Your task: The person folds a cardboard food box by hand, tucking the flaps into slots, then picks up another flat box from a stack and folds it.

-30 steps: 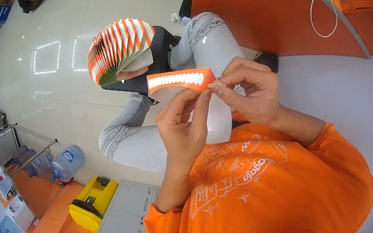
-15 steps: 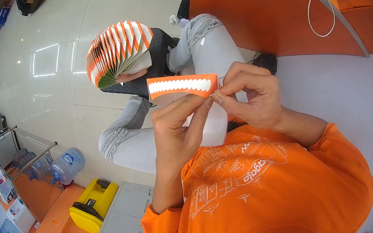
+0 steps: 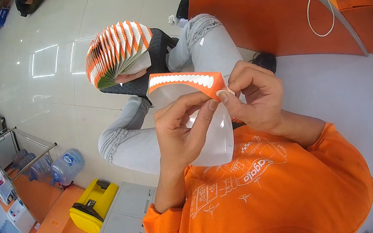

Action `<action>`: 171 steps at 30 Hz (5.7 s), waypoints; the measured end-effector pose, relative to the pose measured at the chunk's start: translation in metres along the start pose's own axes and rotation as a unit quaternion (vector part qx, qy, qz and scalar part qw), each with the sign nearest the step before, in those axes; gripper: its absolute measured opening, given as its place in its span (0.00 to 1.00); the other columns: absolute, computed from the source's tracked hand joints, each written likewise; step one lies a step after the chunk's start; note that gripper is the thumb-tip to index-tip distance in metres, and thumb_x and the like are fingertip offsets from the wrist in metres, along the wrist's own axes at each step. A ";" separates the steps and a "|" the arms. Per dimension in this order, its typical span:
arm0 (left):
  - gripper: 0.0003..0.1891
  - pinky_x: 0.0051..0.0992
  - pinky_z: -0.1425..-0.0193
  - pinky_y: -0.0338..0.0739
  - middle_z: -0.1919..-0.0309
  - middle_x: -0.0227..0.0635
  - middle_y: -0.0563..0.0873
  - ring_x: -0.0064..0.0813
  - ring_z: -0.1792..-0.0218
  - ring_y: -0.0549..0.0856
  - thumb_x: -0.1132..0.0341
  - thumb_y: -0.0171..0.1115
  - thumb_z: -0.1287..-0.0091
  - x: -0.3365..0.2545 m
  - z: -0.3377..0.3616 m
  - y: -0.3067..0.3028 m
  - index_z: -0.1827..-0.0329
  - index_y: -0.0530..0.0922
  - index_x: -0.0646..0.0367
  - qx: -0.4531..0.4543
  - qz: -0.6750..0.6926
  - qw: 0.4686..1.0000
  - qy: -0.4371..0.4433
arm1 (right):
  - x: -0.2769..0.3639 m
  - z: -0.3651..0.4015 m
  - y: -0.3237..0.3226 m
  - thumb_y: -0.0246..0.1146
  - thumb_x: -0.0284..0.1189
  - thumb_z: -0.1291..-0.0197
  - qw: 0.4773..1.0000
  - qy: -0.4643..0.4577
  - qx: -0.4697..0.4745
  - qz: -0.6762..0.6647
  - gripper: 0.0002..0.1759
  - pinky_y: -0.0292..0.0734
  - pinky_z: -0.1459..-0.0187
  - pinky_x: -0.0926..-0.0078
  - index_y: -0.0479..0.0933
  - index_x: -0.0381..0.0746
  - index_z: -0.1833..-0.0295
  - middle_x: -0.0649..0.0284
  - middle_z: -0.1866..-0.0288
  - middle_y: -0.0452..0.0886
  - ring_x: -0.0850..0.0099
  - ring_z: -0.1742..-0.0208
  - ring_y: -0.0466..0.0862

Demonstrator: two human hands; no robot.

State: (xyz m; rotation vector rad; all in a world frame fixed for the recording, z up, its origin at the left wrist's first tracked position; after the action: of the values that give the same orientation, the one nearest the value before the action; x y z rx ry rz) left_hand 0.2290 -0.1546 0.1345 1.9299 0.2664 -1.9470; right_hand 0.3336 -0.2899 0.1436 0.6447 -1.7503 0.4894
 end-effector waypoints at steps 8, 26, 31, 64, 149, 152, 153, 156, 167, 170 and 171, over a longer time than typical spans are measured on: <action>0.08 0.26 0.43 0.85 0.55 0.41 0.91 0.26 0.51 0.90 0.81 0.68 0.30 0.012 -0.003 -0.001 0.50 0.83 0.72 0.029 0.071 0.997 -0.016 | 0.000 -0.003 -0.002 0.72 0.15 0.42 0.998 0.034 0.048 -0.004 0.05 0.73 0.67 0.85 0.81 0.30 0.65 0.64 0.66 0.80 0.82 0.68 0.79; 0.09 0.24 0.46 0.84 0.56 0.42 0.92 0.26 0.53 0.91 0.81 0.70 0.32 0.012 0.000 0.003 0.51 0.82 0.71 0.033 0.019 0.999 -0.018 | -0.004 0.005 -0.005 0.73 0.18 0.40 0.998 0.052 0.026 0.013 0.03 0.73 0.68 0.84 0.84 0.30 0.64 0.64 0.66 0.80 0.82 0.70 0.78; 0.10 0.23 0.46 0.84 0.54 0.44 0.92 0.28 0.53 0.92 0.81 0.71 0.33 0.010 -0.003 -0.001 0.50 0.83 0.71 0.020 -0.005 1.000 -0.008 | -0.001 -0.003 -0.012 0.74 0.20 0.38 0.989 0.108 0.097 0.012 0.05 0.77 0.63 0.81 0.89 0.32 0.56 0.64 0.64 0.83 0.80 0.64 0.82; 0.11 0.42 0.58 0.80 0.65 0.53 0.86 0.52 0.67 0.85 0.70 0.60 0.24 0.010 -0.011 -0.054 0.45 0.79 0.69 -0.203 -0.332 0.921 -0.002 | -0.038 -0.011 0.021 0.80 0.20 0.45 0.997 0.035 -0.034 -0.055 0.28 0.81 0.47 0.75 0.78 0.32 0.39 0.60 0.50 0.83 0.73 0.48 0.84; 0.29 0.26 0.37 0.73 0.50 0.35 0.86 0.25 0.48 0.82 0.46 0.44 0.18 0.177 -0.112 -0.317 0.43 0.80 0.66 -0.243 0.029 0.964 -0.102 | -0.224 -0.140 0.158 0.78 0.47 0.49 0.934 0.042 0.343 0.094 0.34 0.79 0.37 0.65 0.81 0.45 0.37 0.64 0.41 0.87 0.63 0.41 0.85; 0.29 0.27 0.36 0.72 0.49 0.37 0.85 0.27 0.47 0.81 0.46 0.44 0.18 0.175 -0.113 -0.318 0.43 0.80 0.67 -0.235 -0.001 0.968 -0.089 | -0.236 -0.138 0.160 0.79 0.45 0.48 0.904 0.144 0.386 0.118 0.34 0.80 0.38 0.66 0.81 0.44 0.37 0.64 0.40 0.87 0.65 0.43 0.85; 0.29 0.28 0.36 0.72 0.48 0.38 0.85 0.28 0.47 0.81 0.47 0.45 0.18 0.175 -0.112 -0.318 0.43 0.80 0.68 -0.234 -0.027 0.969 -0.075 | -0.233 -0.140 0.157 0.79 0.45 0.48 0.902 0.141 0.391 0.120 0.34 0.80 0.38 0.66 0.81 0.44 0.37 0.64 0.40 0.87 0.65 0.43 0.85; 0.29 0.30 0.33 0.70 0.47 0.42 0.85 0.31 0.44 0.80 0.47 0.46 0.19 0.174 -0.113 -0.321 0.43 0.79 0.70 -0.233 -0.080 0.966 -0.077 | -0.216 -0.148 0.155 0.80 0.40 0.46 0.914 0.038 0.384 0.127 0.34 0.79 0.36 0.66 0.79 0.41 0.35 0.63 0.37 0.86 0.66 0.39 0.85; 0.30 0.30 0.28 0.68 0.42 0.48 0.84 0.37 0.38 0.80 0.49 0.48 0.20 0.163 -0.109 -0.314 0.36 0.77 0.72 -0.244 -0.113 0.961 -0.059 | -0.238 -0.136 0.164 0.72 0.39 0.34 0.873 0.245 0.421 -0.023 0.39 0.68 0.24 0.67 0.67 0.42 0.22 0.59 0.21 0.72 0.65 0.23 0.73; 0.30 0.30 0.27 0.67 0.40 0.49 0.83 0.37 0.36 0.80 0.49 0.48 0.20 0.161 -0.112 -0.306 0.34 0.76 0.72 -0.238 -0.113 0.963 -0.052 | -0.247 -0.118 0.176 0.70 0.41 0.32 0.704 0.440 0.364 -0.422 0.40 0.59 0.20 0.65 0.64 0.43 0.19 0.59 0.18 0.67 0.65 0.20 0.66; 0.30 0.30 0.27 0.67 0.39 0.50 0.83 0.38 0.35 0.79 0.49 0.48 0.20 0.163 -0.112 -0.307 0.33 0.75 0.72 -0.243 -0.115 0.962 -0.053 | -0.241 -0.110 0.185 0.68 0.36 0.29 0.458 0.549 0.302 -0.630 0.42 0.55 0.17 0.62 0.57 0.40 0.16 0.57 0.16 0.62 0.64 0.16 0.61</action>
State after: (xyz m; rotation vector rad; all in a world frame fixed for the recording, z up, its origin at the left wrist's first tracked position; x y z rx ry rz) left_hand 0.2134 0.1464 -0.0717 1.5226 0.8816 -1.8865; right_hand 0.3432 -0.0390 -0.0598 1.4454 0.4598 0.2486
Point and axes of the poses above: each hand's wrist, its own z-axis away from the middle knuckle, its own y-axis out of the palm, x = y × z, the point moved 5 cm from there along -z, towards the middle knuckle
